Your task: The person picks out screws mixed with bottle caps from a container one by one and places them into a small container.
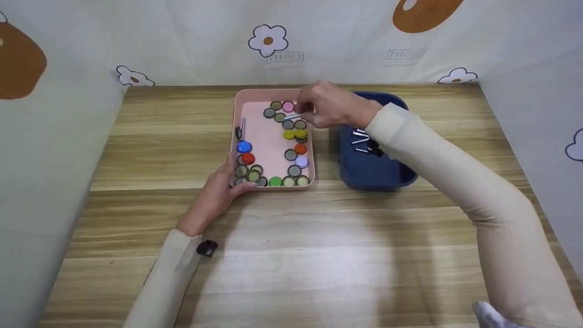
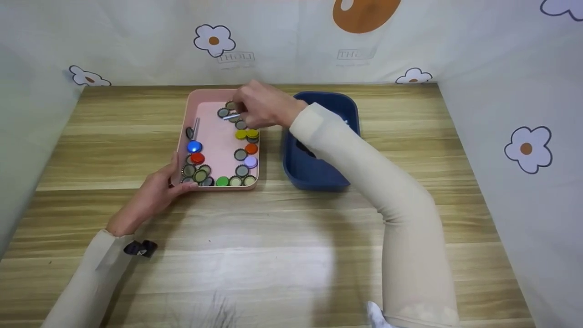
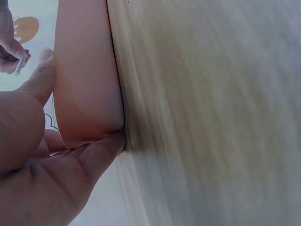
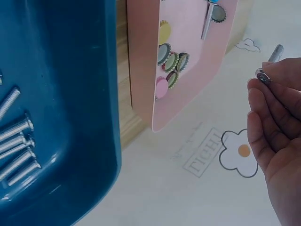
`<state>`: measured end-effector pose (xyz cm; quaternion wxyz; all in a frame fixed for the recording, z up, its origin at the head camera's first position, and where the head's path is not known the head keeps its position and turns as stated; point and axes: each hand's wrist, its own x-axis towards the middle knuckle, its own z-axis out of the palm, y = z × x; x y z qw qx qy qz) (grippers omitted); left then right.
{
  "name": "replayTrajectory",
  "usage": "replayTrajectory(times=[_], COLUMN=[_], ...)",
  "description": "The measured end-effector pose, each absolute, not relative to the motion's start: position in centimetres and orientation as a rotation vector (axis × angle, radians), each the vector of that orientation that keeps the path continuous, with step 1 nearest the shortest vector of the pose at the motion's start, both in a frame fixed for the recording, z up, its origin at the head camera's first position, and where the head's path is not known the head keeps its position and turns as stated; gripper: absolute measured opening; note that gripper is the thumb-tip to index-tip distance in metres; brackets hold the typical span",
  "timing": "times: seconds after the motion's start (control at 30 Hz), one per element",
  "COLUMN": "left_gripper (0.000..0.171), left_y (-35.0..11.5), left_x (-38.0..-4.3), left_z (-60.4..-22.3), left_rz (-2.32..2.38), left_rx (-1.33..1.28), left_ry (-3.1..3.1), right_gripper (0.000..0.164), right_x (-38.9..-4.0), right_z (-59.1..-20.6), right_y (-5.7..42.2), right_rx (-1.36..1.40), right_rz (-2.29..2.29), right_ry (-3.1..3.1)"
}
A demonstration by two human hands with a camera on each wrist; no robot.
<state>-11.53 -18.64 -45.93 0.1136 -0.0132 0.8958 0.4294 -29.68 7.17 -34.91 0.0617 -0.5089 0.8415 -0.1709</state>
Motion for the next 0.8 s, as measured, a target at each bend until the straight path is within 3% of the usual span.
replayTrajectory(times=[0.8], left_gripper=[0.103], left_y=[-18.7], left_x=[-11.5], left_z=[-46.1], left_rz=[1.250], left_rx=[0.013], left_ry=[2.667], right_gripper=[0.012], right_x=[-28.1], right_z=[-34.7], right_y=[13.1], right_rx=[-1.510], right_rz=[-0.728], right_ry=[2.653])
